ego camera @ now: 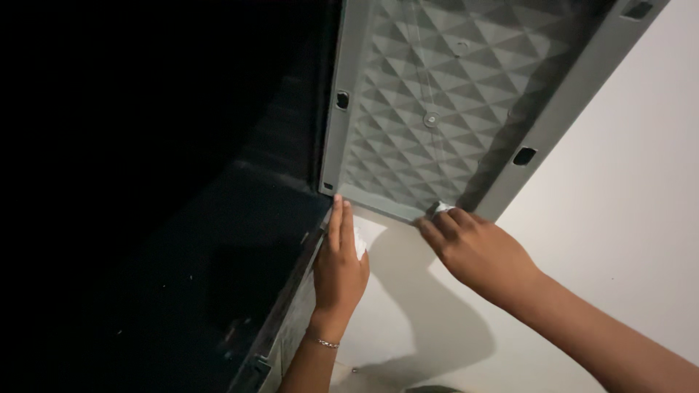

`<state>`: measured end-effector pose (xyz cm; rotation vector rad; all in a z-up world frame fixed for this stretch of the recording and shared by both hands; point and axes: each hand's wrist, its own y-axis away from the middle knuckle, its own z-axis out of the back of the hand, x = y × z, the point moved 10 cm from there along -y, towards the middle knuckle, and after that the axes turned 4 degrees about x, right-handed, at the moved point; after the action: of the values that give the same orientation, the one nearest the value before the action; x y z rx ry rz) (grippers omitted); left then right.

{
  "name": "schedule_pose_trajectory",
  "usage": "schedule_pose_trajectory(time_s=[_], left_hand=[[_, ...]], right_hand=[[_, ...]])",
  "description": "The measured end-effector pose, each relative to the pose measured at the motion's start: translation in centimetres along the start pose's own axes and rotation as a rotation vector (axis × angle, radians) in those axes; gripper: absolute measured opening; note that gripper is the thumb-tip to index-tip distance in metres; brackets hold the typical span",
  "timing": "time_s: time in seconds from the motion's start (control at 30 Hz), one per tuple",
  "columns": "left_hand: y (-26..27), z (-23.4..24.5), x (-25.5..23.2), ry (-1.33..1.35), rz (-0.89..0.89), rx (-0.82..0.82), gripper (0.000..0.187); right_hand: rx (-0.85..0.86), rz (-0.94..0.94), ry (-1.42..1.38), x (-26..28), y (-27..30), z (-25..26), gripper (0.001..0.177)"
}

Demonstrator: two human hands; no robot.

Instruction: The person wipes the inside of a cabinet door and the cabinet interior with a tissue. Then, the person folds several t-shirts and places them into the cabinet.

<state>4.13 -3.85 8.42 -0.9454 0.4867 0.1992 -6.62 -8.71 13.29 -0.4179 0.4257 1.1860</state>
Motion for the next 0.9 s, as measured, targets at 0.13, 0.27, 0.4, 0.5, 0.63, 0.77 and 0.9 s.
schedule_pose_trajectory(time_s=[0.13, 0.27, 0.4, 0.5, 0.63, 0.77, 0.9], left_hand=[[0.5, 0.5, 0.3, -0.007, -0.002, 0.002, 0.072], [0.6, 1.0, -0.1, -0.048, -0.036, -0.036, 0.071], [0.6, 0.5, 0.2, -0.016, 0.015, 0.018, 0.071], [0.9, 0.3, 0.0, -0.023, 0.036, 0.039, 0.068], [1.0, 1.3, -1.3, -0.044, -0.057, -0.027, 0.071], [0.8, 1.5, -1.3, -0.048, -0.039, -0.003, 0.071], [0.7, 1.7, -1.4, -0.037, -0.044, -0.010, 0.077]], right_hand=[[-0.181, 0.027, 0.042, 1.8, -1.0, 1.7, 0.041], [-0.334, 0.017, -0.140, 2.5, -2.9, 3.8, 0.038], [-0.423, 0.053, -0.316, 3.5, -6.2, 4.3, 0.030], [-0.351, 0.018, -0.407, 3.6, -8.0, 3.1, 0.021], [-0.392, 0.057, -0.433, 2.9, -6.0, 3.7, 0.025], [-0.252, 0.038, -0.202, 1.9, -2.3, 3.1, 0.035], [0.036, 0.037, 0.184, 1.4, 0.3, 0.5, 0.033]])
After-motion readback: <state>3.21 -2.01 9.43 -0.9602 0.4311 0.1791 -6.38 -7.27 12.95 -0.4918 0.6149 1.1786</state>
